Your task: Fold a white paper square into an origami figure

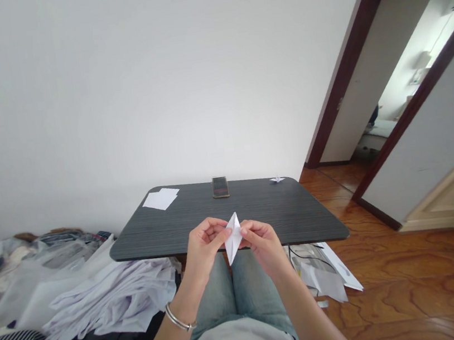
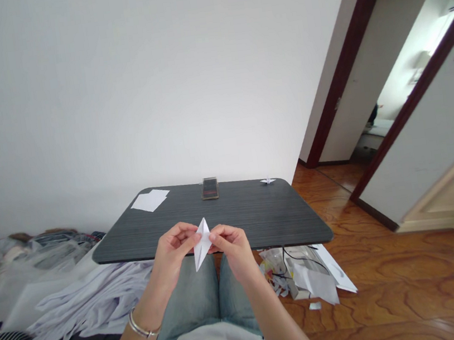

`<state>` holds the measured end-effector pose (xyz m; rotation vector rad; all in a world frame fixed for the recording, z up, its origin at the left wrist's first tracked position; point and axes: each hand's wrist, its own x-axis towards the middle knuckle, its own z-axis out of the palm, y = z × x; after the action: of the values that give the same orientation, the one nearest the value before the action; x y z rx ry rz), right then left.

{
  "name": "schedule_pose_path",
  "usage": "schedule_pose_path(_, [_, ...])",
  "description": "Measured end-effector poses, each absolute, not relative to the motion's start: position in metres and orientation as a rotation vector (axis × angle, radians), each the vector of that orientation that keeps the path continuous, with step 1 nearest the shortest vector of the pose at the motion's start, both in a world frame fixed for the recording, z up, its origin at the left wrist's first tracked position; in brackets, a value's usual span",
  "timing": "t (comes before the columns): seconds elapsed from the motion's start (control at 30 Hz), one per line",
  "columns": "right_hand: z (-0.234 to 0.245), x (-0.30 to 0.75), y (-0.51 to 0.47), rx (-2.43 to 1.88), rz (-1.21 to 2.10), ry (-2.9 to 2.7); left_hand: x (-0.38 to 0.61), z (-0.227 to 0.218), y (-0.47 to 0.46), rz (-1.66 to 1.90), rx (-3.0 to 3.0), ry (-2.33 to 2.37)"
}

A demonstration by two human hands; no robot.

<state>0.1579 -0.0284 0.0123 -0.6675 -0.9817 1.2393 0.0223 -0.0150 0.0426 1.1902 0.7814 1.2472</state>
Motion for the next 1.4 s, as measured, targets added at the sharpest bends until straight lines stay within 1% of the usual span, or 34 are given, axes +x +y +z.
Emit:
schedule_pose_path(0.27, [0.014,0.153,-0.029,-0.775,0.982,-0.967,0.026,0.040,-0.016,1.286,1.233,0.791])
schedule_pose_path(0.57, [0.009,0.148,-0.026,-0.814,0.876,-0.936,0.025,0.036,-0.015,1.212,1.335,0.765])
schedule_pose_path(0.67, [0.008,0.149,-0.027,-0.790,0.885,-0.948,0.026,0.035,-0.014,1.203,1.314,0.749])
schedule_pose_path(0.83, [0.006,0.153,-0.028,-0.714,1.014,-1.073,0.025,0.035,-0.014,1.223,1.277,0.741])
schedule_pose_path(0.9, [0.005,0.154,-0.026,-0.718,1.006,-1.094,0.024,0.034,-0.013,1.231,1.305,0.742])
schedule_pose_path(1.17, [-0.003,0.161,-0.020,-0.697,0.685,-1.272,0.018,0.028,-0.007,1.303,1.568,0.718])
schedule_pose_path(1.4, [-0.003,0.161,-0.024,-0.700,0.509,-1.319,0.018,0.033,-0.011,1.342,1.527,0.689])
